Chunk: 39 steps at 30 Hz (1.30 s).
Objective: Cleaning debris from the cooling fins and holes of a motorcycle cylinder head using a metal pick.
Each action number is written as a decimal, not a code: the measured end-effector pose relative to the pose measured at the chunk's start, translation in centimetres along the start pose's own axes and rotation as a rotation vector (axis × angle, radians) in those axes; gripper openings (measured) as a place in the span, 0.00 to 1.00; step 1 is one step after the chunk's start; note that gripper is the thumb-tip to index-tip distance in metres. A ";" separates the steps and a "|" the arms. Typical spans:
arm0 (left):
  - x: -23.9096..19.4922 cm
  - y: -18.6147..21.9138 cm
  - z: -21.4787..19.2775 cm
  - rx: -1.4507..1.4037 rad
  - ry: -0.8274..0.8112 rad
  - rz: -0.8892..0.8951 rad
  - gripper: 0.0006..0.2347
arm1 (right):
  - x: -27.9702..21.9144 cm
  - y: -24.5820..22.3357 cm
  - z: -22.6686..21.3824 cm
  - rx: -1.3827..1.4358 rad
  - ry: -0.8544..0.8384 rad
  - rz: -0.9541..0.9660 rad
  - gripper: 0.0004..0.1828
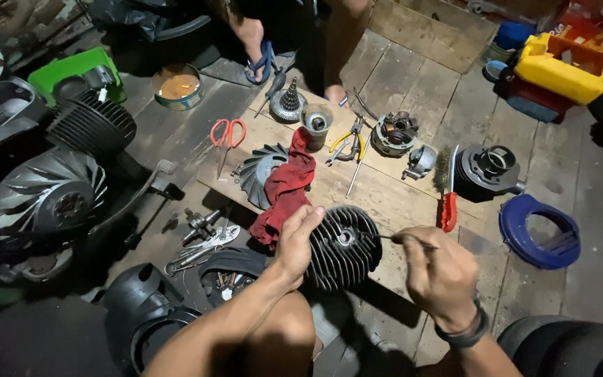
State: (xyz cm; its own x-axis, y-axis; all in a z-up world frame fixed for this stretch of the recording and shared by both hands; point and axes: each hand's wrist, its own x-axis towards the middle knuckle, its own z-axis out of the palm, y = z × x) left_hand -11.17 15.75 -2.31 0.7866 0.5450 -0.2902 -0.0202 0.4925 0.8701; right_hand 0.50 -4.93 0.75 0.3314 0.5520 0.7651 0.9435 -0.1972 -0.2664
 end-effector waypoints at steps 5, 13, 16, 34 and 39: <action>0.1 0.0 -0.4 0.084 0.007 0.012 0.11 | 1.9 -2.6 -1.7 0.039 0.001 0.108 0.13; -0.2 0.5 -0.3 0.068 0.027 0.005 0.10 | 1.5 -2.5 -0.6 0.064 -0.055 0.042 0.13; -0.2 0.5 -0.3 0.083 0.011 -0.011 0.10 | 2.4 -3.7 -0.9 0.133 -0.090 0.031 0.10; -0.3 0.6 -0.3 0.136 0.054 -0.016 0.11 | 1.0 -2.4 -0.1 0.095 -0.068 0.016 0.10; -0.2 0.6 -0.4 0.136 0.037 0.016 0.11 | 0.5 -2.4 0.3 0.091 -0.072 -0.019 0.09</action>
State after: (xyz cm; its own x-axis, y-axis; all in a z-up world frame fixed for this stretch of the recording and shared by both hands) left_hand -11.59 16.17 -1.89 0.7638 0.5775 -0.2882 0.0535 0.3884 0.9199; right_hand -1.60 -3.92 1.55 0.3095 0.6128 0.7271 0.9450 -0.1132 -0.3069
